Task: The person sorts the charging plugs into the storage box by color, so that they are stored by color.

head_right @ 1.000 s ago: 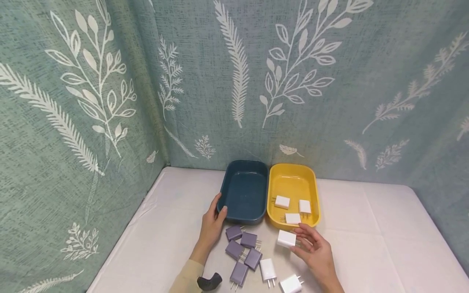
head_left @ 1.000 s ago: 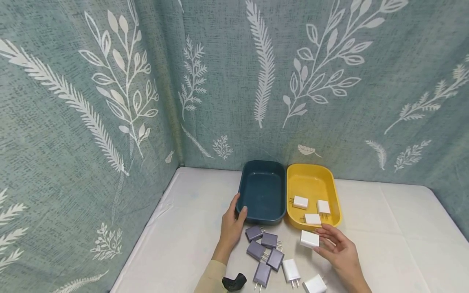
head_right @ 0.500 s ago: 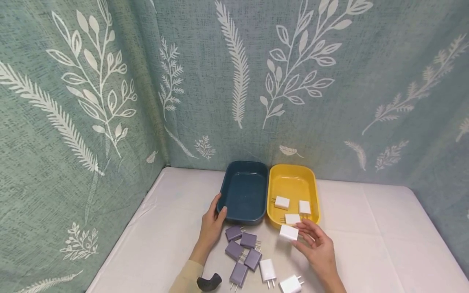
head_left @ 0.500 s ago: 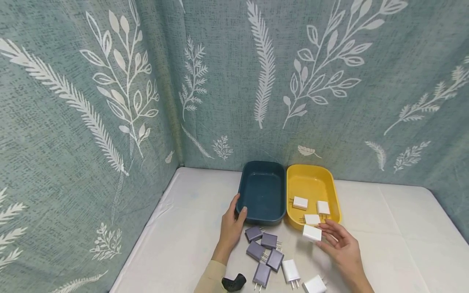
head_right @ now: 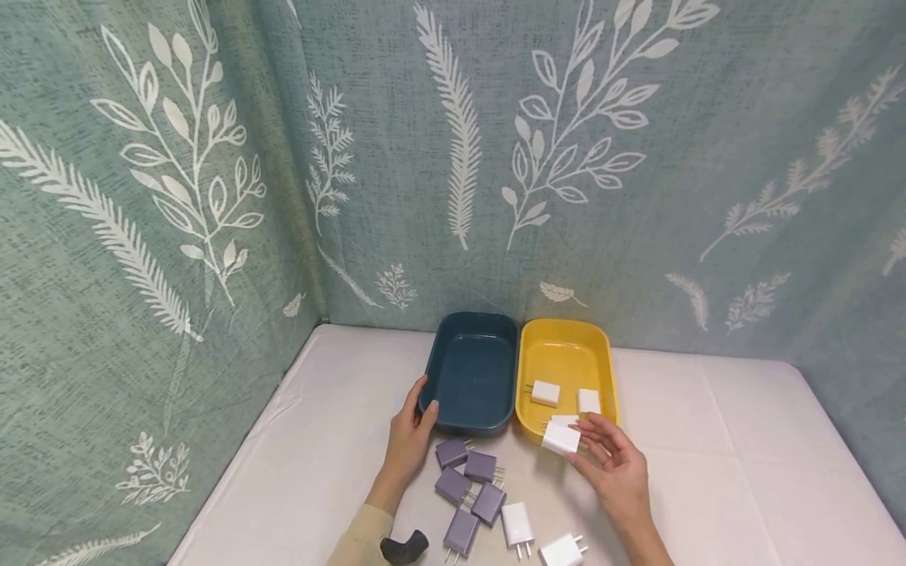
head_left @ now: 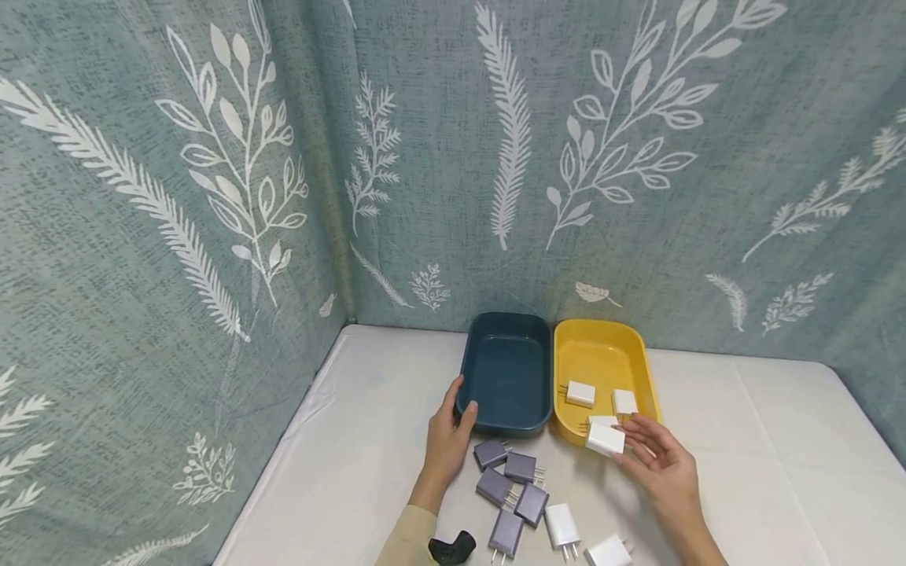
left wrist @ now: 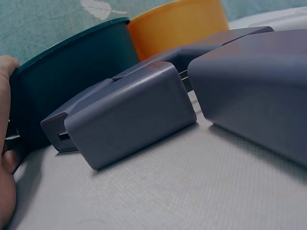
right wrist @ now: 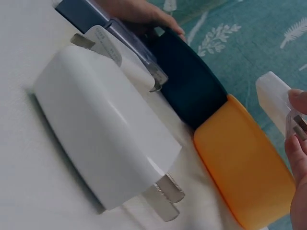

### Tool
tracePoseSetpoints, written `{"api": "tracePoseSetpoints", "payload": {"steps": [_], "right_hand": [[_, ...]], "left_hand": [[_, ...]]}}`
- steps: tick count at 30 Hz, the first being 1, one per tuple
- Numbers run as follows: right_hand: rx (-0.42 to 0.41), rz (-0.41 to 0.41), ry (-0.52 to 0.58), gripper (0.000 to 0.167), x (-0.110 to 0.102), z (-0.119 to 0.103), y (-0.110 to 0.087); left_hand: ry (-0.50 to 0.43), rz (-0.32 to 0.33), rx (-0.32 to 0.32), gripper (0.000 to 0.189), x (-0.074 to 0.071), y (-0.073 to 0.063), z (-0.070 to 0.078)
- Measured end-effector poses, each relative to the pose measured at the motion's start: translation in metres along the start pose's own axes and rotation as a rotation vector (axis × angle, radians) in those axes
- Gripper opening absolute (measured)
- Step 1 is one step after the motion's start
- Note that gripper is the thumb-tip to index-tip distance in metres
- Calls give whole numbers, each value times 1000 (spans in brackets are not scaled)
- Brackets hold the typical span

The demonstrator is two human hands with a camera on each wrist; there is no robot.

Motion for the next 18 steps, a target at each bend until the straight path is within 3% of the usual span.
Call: {"api": "tracePoseSetpoints", "payload": {"steps": [14,18], "right_hand": [[67,143,-28,63,1,0,9],[109,178,-99,62,1,0,14]], "left_hand": [[-1,7,1,55,1,-1,-2],[1,10,7,55,0,0,-1]]}}
Point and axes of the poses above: each hand's wrist, its own y-axis towards the middle knuckle, its own x-axis out of the palm, z = x × y, the point moved 1 cm from there along y, towards the middle knuckle, and after that the axes turned 12 degrees about -x, right-handed, at the moved point
